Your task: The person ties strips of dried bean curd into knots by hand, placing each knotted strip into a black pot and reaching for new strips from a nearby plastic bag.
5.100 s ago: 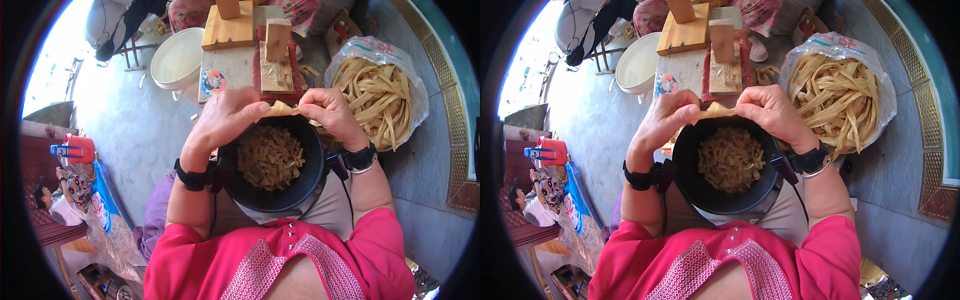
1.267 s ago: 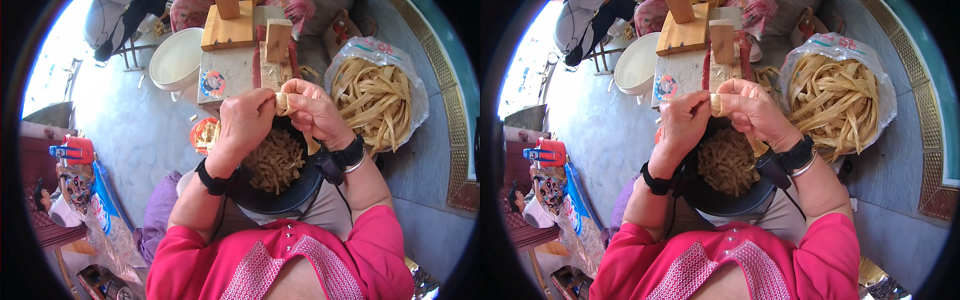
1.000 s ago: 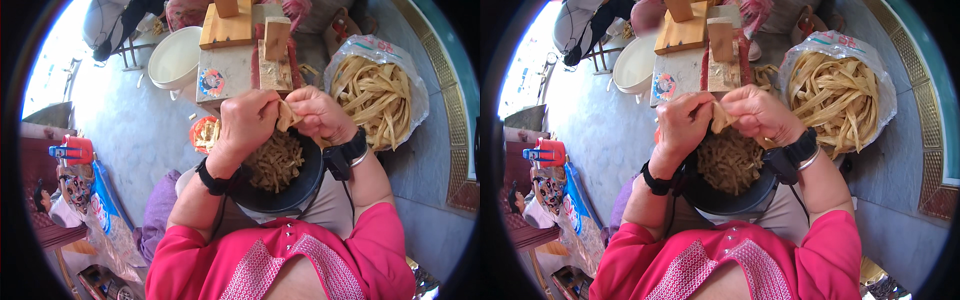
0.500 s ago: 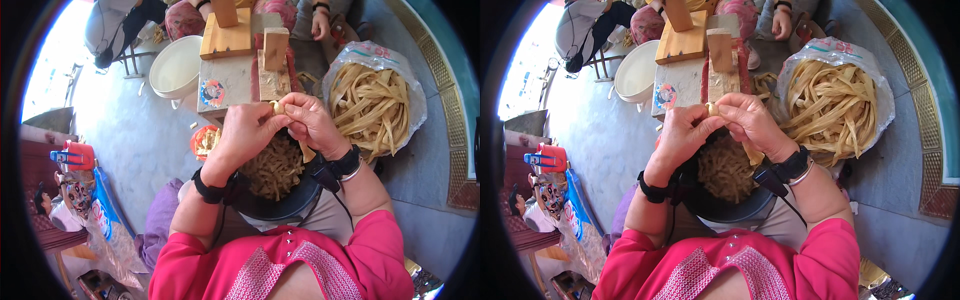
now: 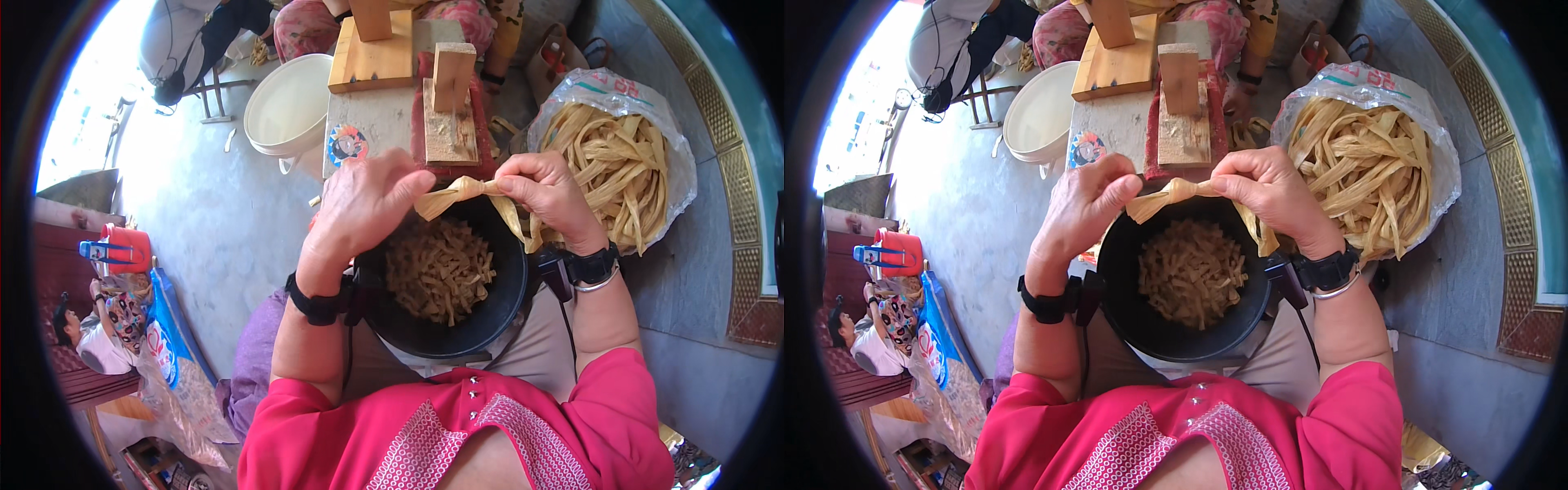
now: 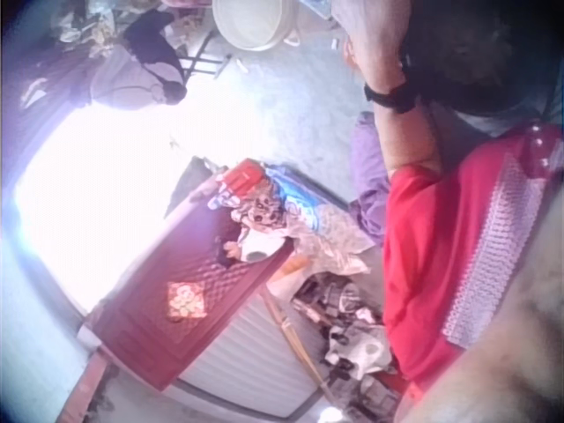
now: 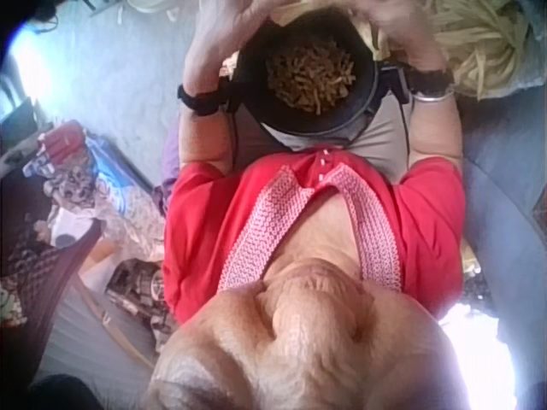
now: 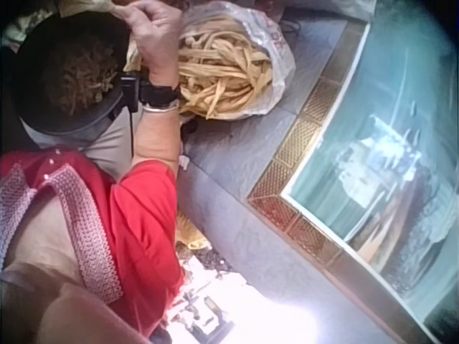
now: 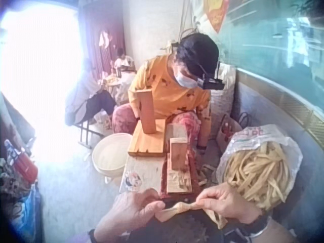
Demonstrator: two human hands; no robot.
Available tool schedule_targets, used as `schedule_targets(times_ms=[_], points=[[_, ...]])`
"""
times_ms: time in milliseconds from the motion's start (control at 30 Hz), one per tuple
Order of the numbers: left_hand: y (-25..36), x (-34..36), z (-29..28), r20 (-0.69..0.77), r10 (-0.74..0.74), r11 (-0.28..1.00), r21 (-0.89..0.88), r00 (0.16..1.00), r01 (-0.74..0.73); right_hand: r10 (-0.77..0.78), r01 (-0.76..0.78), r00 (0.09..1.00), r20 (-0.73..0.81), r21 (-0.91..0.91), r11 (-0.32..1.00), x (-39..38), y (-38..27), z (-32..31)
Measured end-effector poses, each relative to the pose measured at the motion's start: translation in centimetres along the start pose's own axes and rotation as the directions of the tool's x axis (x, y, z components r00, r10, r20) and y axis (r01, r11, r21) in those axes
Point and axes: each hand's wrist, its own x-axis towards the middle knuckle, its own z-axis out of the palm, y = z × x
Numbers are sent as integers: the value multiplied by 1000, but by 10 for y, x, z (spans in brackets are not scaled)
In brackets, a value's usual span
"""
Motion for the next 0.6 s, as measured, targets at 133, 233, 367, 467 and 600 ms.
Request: schedule_targets(times_ms=[133, 233, 367, 467, 600], points=[[11, -1, 30, 49, 265, 943, 194, 963, -270, -107, 108, 994, 16, -160, 981, 5, 10, 15], [8, 5, 32, 193, 243, 917, 275, 951, -290, -101, 125, 991, 89, -317, 940, 4, 1, 12], [-8, 18, 17, 423, 131, 987, 32, 896, -160, -80, 87, 996, 35, -340, 936, 9, -4, 5], [-15, 37, 26, 16, 207, 919, 339, 978, -201, -244, 179, 966, -83, -464, 867, 33, 10, -2], [-13, 67, 32, -301, 149, 935, 353, 942, -35, -385, 172, 884, -263, -585, 793, 67, 20, 1]])
